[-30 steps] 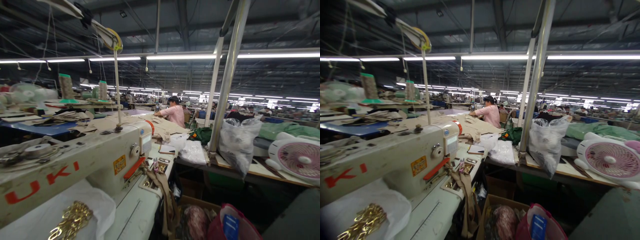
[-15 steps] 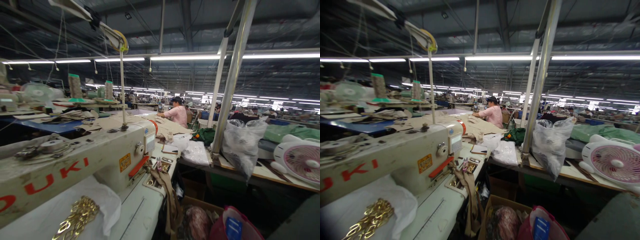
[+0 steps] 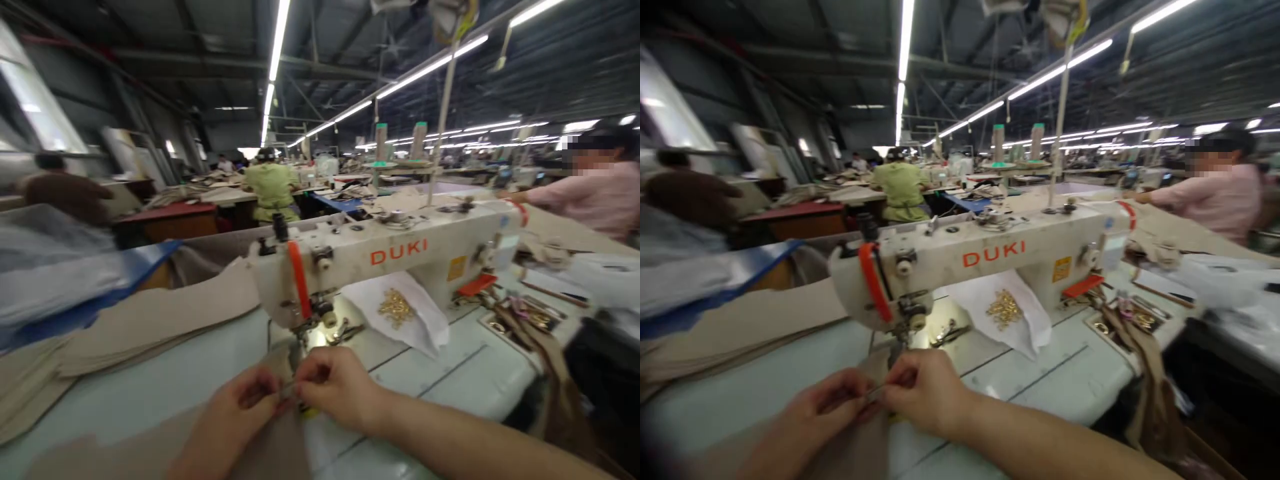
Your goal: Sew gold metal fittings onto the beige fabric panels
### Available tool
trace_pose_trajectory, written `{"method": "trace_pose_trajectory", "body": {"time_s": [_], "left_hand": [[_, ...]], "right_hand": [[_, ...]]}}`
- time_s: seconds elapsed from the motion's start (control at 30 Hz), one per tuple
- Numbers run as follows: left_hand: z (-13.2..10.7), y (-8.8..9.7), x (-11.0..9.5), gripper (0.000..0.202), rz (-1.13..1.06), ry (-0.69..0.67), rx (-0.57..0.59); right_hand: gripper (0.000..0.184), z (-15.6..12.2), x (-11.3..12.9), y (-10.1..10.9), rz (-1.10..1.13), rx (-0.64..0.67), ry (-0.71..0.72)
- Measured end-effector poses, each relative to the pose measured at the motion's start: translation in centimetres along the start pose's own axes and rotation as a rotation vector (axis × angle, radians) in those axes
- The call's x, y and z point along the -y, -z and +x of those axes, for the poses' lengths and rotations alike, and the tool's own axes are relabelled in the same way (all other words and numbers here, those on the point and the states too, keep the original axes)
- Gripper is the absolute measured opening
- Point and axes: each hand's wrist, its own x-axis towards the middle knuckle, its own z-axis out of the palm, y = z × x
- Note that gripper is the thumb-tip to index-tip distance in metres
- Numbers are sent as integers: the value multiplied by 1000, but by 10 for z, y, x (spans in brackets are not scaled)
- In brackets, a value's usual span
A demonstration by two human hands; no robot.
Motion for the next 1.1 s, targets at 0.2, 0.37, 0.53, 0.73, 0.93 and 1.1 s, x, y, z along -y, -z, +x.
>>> {"method": "trace_pose_trajectory", "body": {"time_s": [0.2, 0.37, 0.53, 0.73, 0.93, 1.1], "left_hand": [[-4, -9, 2, 7, -145, -28, 35], [-8, -9, 0, 6, -91, -45, 38], [-11, -12, -2, 8, -35, -83, -40], [-10, -16, -2, 9, -67, -142, -138], [-7, -16, 0, 24, -234, -140, -80], [-9, -17, -1, 14, -111, -124, -80]], "right_hand": [[8, -13, 6, 7, 122, 73, 75], [8, -13, 4, 6, 102, 75, 77], [6, -14, 3, 3, 64, -19, 104], [7, -14, 1, 1, 31, -119, 159], [5, -15, 2, 2, -16, -123, 197], [7, -17, 3, 2, -64, -113, 238]]}}
